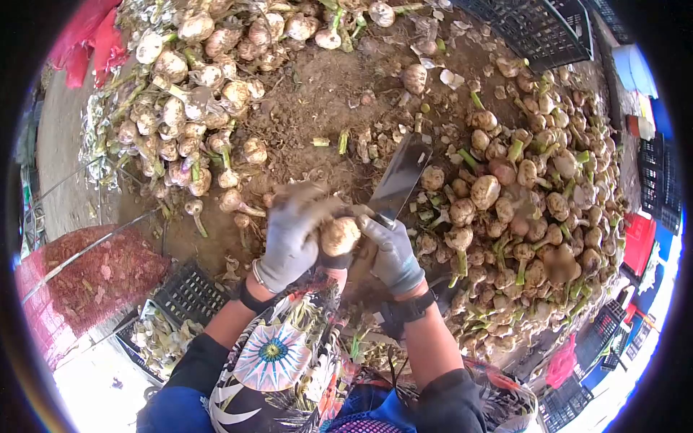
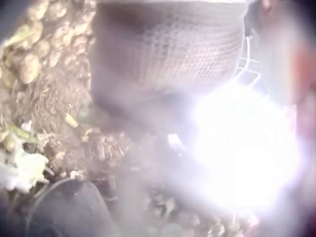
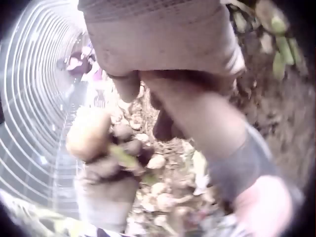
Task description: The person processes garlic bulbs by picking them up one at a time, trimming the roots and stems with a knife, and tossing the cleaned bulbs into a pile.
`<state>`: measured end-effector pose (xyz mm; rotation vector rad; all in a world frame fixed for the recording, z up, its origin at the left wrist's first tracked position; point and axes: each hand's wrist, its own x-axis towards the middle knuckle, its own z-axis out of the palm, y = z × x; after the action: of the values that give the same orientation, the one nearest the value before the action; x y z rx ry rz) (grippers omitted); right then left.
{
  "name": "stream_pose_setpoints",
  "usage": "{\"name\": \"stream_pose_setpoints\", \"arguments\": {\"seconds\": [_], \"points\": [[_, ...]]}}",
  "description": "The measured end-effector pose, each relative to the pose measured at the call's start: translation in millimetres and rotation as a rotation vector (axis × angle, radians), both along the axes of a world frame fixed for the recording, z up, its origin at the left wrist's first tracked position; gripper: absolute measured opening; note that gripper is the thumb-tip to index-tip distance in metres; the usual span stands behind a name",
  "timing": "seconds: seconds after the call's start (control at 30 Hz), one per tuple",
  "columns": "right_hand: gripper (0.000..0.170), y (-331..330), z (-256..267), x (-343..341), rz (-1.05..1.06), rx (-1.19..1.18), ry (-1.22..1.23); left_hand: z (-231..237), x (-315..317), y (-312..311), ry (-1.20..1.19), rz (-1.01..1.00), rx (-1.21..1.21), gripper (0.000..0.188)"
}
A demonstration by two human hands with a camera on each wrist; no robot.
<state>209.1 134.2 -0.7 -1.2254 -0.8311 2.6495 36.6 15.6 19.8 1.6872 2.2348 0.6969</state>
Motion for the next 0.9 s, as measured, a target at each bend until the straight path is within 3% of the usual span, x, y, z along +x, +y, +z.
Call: {"name": "stream_pose_setpoints", "arguments": {"seconds": [0.03,0.1,0.13,0.17,0.2,0.23,0.27,0.3,0.33,0.37,0.43,0.47,0.5,0.57,0.63,0.67,0.7,0.77,0.83,0.9], "points": [[0.030,1.0,7.0,-12.2,-0.022,0.075,0.035,-3.4,1.3,-4.0,0.006,0.002,-0.002,0.042],[0.029,-1.2,20.8,-26.4,-0.048,0.141,0.064,-8.0,5.8,-12.6,-0.876,0.666,0.044,0.043],[0.029,-0.4,27.5,-31.4,0.092,0.258,0.006,-14.3,5.4,-18.8,-1.395,0.720,0.148,0.046],[0.028,0.3,30.9,-37.1,0.233,0.380,-0.047,-27.6,0.5,-28.9,-1.757,0.707,0.074,0.045],[0.028,-10.1,6.9,-36.2,0.213,0.590,0.027,-40.5,1.7,-35.3,-1.804,0.683,0.021,0.038],[0.028,-6.4,13.3,-39.8,0.213,0.591,0.030,-44.9,1.9,-37.7,-1.853,0.660,-0.039,0.031],[0.028,-1.5,26.6,-44.1,0.386,0.837,-0.104,-34.0,-2.1,-33.7,-1.854,0.667,-0.043,0.031],[0.029,2.2,37.5,-47.5,0.562,1.079,-0.241,-21.8,-8.3,-29.2,-1.655,0.586,-0.167,0.031],[0.033,7.1,42.6,-47.1,0.632,1.131,-0.249,-13.8,-13.3,-26.4,-1.450,0.506,-0.277,0.032],[0.031,9.0,29.4,-39.4,0.777,1.081,-0.434,-13.2,-15.2,-27.3,-1.447,0.516,-0.271,0.032],[0.030,15.5,-26.8,3.7,0.947,1.154,-0.704,-13.8,-21.1,-17.0,-0.903,0.234,-0.328,0.040],[0.034,16.5,-38.9,15.2,1.005,0.974,-0.812,-0.7,-15.4,4.0,-0.820,0.106,-0.058,0.041],[0.034,3.7,-47.0,32.2,0.682,0.929,-0.647,20.8,2.1,30.5,-0.737,-0.015,0.193,0.042],[0.030,-11.1,-54.1,40.5,0.599,0.808,-0.608,47.5,35.4,74.7,-0.902,-0.147,0.467,0.049],[0.022,-11.2,-53.7,42.5,0.377,0.609,-0.545,60.9,4.9,83.0,-0.695,-0.133,0.351,0.058],[0.019,-7.9,-53.3,37.2,0.260,0.515,-0.501,56.5,-13.9,71.0,-0.641,0.084,0.215,0.060],[0.020,5.0,-23.3,24.7,0.257,0.603,-0.487,31.7,-38.6,59.4,-0.551,0.258,0.102,0.061],[0.021,17.2,-36.3,35.7,0.114,0.608,-0.466,-26.5,-86.4,24.6,-0.366,0.575,-0.157,0.073],[0.019,17.9,-28.8,22.5,0.050,0.513,-0.463,-98.1,-110.6,-20.2,0.011,0.680,-0.360,0.066],[0.017,12.4,-32.2,11.0,0.011,0.454,-0.425,-115.4,-107.2,-30.4,-0.024,0.650,-0.257,0.062]]}}
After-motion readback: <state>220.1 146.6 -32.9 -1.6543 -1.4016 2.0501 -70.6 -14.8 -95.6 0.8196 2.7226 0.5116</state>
